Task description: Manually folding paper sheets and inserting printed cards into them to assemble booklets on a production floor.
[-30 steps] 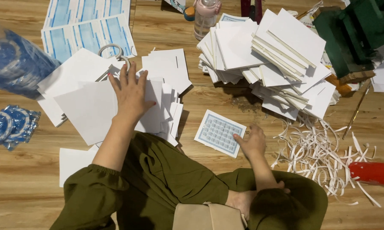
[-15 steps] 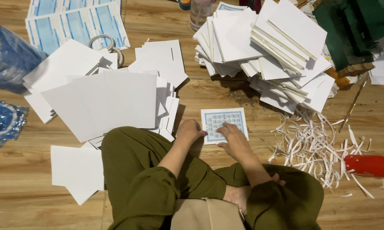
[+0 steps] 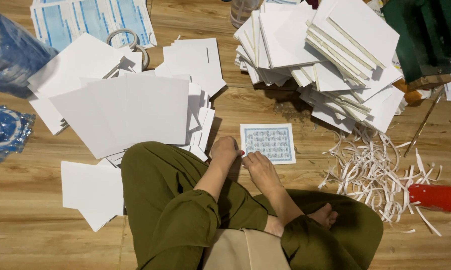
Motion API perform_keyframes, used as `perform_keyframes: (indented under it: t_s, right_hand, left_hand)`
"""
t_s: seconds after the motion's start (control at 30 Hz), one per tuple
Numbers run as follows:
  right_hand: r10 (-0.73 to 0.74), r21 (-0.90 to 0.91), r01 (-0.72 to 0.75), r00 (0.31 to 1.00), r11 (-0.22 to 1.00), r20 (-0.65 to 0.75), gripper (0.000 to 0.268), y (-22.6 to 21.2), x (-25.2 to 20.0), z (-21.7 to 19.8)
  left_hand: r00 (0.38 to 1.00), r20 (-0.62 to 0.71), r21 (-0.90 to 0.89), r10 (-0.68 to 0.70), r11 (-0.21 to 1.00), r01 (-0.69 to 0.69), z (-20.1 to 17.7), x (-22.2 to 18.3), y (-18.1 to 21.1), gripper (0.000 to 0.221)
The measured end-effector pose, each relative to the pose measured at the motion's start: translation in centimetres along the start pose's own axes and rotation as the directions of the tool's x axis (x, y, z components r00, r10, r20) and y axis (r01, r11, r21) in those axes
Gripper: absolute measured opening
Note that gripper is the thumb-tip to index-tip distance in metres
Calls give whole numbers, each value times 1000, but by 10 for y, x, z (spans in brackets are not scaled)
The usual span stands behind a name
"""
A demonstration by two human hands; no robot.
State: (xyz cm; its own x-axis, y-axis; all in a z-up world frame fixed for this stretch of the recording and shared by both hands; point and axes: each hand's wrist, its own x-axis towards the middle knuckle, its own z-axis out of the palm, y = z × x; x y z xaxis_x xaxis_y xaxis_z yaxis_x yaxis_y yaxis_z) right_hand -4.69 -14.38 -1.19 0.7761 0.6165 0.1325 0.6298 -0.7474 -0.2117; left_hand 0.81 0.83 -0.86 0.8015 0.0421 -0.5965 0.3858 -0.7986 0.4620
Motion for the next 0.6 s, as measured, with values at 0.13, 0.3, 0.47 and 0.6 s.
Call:
perform_keyframes:
  t_s: [0.13,0.3,0.47,0.6]
  right_hand:
    - [-65,-94,67,997,993,29,7,-3,2,-9]
    - [91,251,-117,989,961,113,9,2,1,-25]
    - [-3,68,-6,991,998,131,7,-2,8,-32]
    - [-44,-92,56,991,994,129,7,1,11,-13]
  left_hand:
    - [1000,-5,-1,5,1000,-5,-2,-2,1,20]
    - [1000,7,7,19,1000,-19,-10,-12,5,20]
    - [1000,-19,-29,21,999,-22,-5,-9,2,18]
    - [1000,-17,-13,8,1000,-8,-2,-5,4,15]
